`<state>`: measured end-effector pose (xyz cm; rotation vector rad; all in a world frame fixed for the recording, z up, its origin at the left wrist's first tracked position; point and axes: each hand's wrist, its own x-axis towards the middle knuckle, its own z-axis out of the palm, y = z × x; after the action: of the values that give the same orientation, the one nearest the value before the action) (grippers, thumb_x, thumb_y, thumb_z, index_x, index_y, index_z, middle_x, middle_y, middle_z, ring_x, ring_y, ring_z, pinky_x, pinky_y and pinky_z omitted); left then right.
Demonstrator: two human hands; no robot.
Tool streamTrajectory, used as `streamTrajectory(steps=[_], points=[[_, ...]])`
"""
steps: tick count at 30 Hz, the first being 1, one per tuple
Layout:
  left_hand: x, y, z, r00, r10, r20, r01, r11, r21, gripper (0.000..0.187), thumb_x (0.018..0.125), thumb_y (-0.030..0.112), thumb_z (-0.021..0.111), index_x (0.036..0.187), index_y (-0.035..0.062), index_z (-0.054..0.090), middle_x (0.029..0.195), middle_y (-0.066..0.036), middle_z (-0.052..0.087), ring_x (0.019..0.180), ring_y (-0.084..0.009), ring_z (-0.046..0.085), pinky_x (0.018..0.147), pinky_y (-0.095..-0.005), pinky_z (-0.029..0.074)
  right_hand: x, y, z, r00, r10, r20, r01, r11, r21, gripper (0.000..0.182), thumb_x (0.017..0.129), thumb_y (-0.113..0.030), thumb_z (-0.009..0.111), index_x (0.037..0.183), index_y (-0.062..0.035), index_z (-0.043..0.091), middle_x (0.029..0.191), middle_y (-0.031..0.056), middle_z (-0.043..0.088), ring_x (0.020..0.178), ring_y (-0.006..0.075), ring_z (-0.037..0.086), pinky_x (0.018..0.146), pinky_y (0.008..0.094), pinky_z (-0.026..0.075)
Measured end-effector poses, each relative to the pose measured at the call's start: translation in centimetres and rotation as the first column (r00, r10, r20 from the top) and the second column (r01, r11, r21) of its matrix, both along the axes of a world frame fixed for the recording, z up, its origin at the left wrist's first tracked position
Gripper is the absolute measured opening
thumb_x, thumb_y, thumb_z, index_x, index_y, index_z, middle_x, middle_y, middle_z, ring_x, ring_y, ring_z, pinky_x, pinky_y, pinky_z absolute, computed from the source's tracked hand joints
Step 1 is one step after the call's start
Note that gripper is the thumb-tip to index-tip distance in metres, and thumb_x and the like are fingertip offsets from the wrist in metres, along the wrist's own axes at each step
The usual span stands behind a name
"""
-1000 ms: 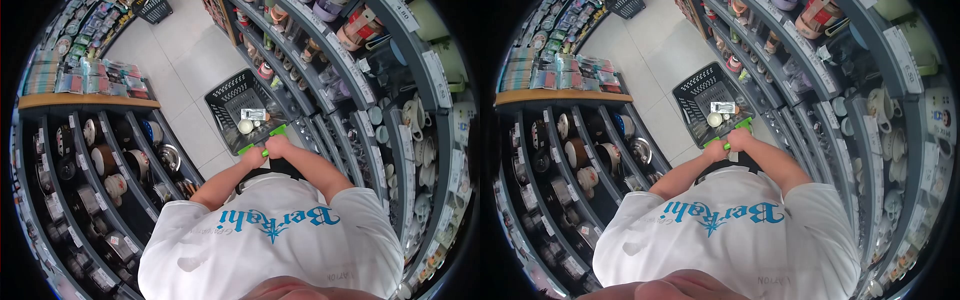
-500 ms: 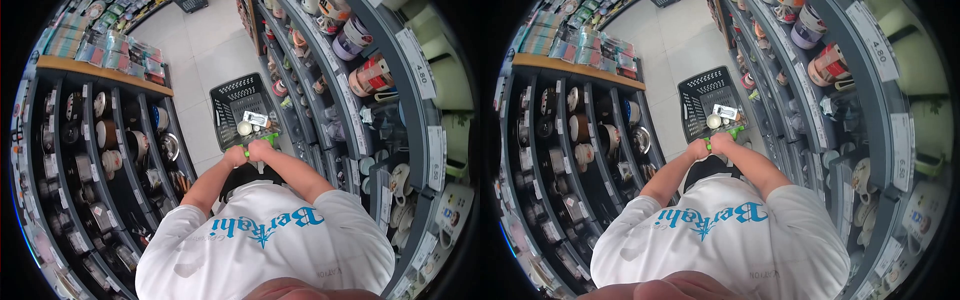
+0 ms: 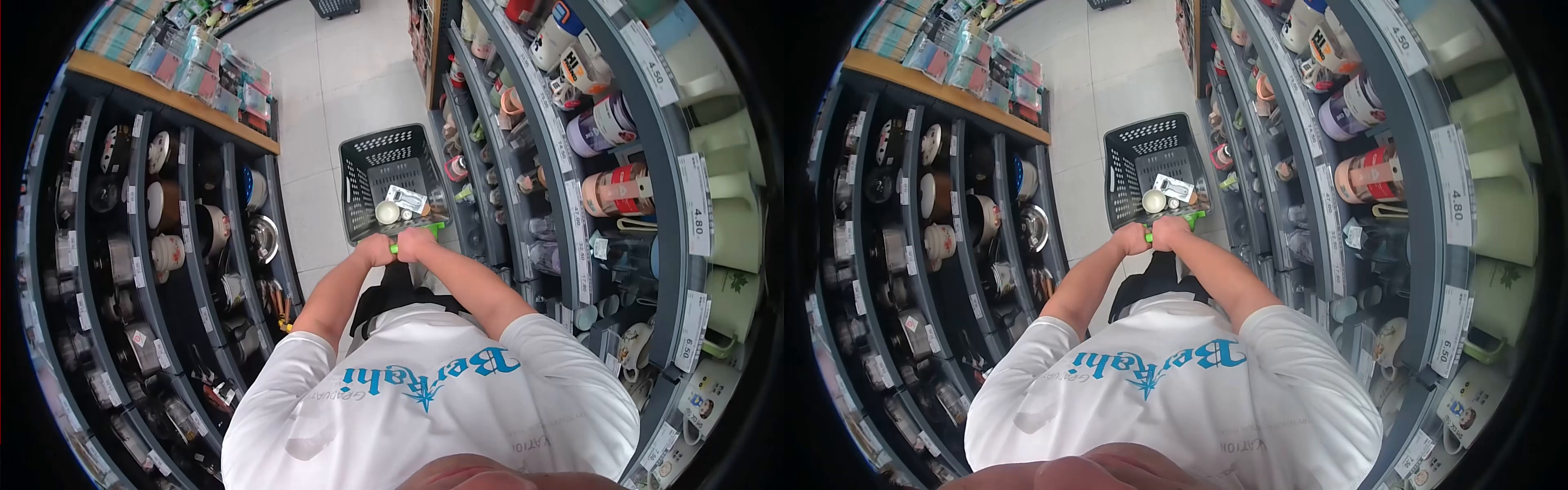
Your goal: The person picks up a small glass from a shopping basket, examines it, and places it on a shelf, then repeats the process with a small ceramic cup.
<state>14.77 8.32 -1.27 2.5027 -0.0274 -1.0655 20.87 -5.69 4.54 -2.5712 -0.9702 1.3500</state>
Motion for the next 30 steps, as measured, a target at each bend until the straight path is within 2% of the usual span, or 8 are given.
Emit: streamTrajectory(steps=[7, 11, 15, 17, 19, 24, 30], points=[[3.0, 1.4, 0.5, 0.998, -0.042, -0.040, 0.040, 0.997, -0.061, 0.031, 0.072, 0.036, 0.063, 0.086, 0.0103, 0.072, 0.093, -0.018, 0.070, 0.089, -0.0353, 0.066, 0.079, -0.0417, 0.053, 2.4, 1.4, -1.4, 0.999, 0.029, 0.023, -0.029, 0.999, -0.022, 0.030, 0.072, -0.020, 0.060, 0.095, -0.0061, 0.073, 0.104, 0.0148, 0.070, 0.096, 0.0292, 0.068, 0.080, 0.0408, 0.055], [4.6, 2.0, 0.4, 1.000, -0.025, 0.001, 0.025, 0.997, -0.068, 0.030, 0.072, 0.034, 0.061, 0.085, 0.0097, 0.072, 0.093, -0.018, 0.069, 0.089, -0.0356, 0.066, 0.080, -0.0425, 0.053, 3.7, 2.0, -2.2, 1.000, 0.020, 0.020, -0.019, 0.999, -0.037, 0.030, 0.072, -0.022, 0.060, 0.093, -0.0050, 0.073, 0.102, 0.0163, 0.070, 0.094, 0.0305, 0.068, 0.079, 0.0420, 0.055], [5.8, 2.4, -0.5, 1.000, -0.004, 0.013, 0.005, 0.995, -0.100, 0.030, 0.072, 0.034, 0.061, 0.087, 0.0098, 0.072, 0.093, -0.018, 0.069, 0.089, -0.0358, 0.066, 0.081, -0.0432, 0.053, 5.1, 2.3, -1.7, 0.997, 0.032, 0.064, -0.030, 0.999, -0.034, 0.031, 0.073, -0.024, 0.059, 0.091, -0.0039, 0.073, 0.100, 0.0179, 0.070, 0.093, 0.0322, 0.068, 0.079, 0.0432, 0.055], [6.6, 2.8, -1.0, 0.999, -0.044, 0.011, 0.045, 0.988, -0.151, 0.031, 0.073, 0.035, 0.061, 0.088, 0.0101, 0.073, 0.094, -0.018, 0.069, 0.089, -0.0361, 0.066, 0.081, -0.0437, 0.052, 5.8, 2.6, -1.6, 0.996, 0.029, 0.085, -0.026, 0.999, -0.034, 0.030, 0.073, -0.024, 0.059, 0.090, -0.0041, 0.073, 0.099, 0.0179, 0.070, 0.092, 0.0324, 0.068, 0.079, 0.0431, 0.055], [7.8, 3.2, -0.2, 0.999, -0.050, -0.003, 0.048, 0.986, -0.160, 0.033, 0.074, 0.036, 0.060, 0.090, 0.0096, 0.073, 0.097, -0.019, 0.069, 0.091, -0.0363, 0.065, 0.082, -0.0441, 0.052, 6.6, 3.0, -1.7, 0.995, 0.017, 0.096, -0.013, 0.999, -0.034, 0.029, 0.072, -0.024, 0.059, 0.089, -0.0043, 0.073, 0.098, 0.0180, 0.070, 0.091, 0.0326, 0.068, 0.078, 0.0429, 0.055], [10.0, 4.3, -0.7, 0.996, -0.088, 0.005, 0.088, 0.988, -0.131, 0.037, 0.076, 0.038, 0.060, 0.094, 0.0076, 0.071, 0.100, -0.020, 0.068, 0.096, -0.0367, 0.065, 0.084, -0.0444, 0.052, 8.4, 4.1, -2.0, 0.993, -0.001, 0.120, 0.003, 1.000, -0.021, 0.029, 0.072, -0.024, 0.059, 0.087, -0.0038, 0.073, 0.095, 0.0182, 0.070, 0.089, 0.0331, 0.069, 0.076, 0.0428, 0.055], [11.8, 6.1, -0.9, 0.991, -0.133, 0.006, 0.132, 0.982, -0.131, 0.035, 0.076, 0.036, 0.060, 0.092, 0.0065, 0.071, 0.098, -0.020, 0.068, 0.094, -0.0364, 0.065, 0.084, -0.0444, 0.052, 9.8, 5.6, -2.6, 0.992, -0.035, 0.124, 0.040, 0.998, -0.041, 0.028, 0.072, -0.024, 0.059, 0.086, -0.0046, 0.073, 0.094, 0.0177, 0.071, 0.088, 0.0327, 0.069, 0.075, 0.0430, 0.055]])
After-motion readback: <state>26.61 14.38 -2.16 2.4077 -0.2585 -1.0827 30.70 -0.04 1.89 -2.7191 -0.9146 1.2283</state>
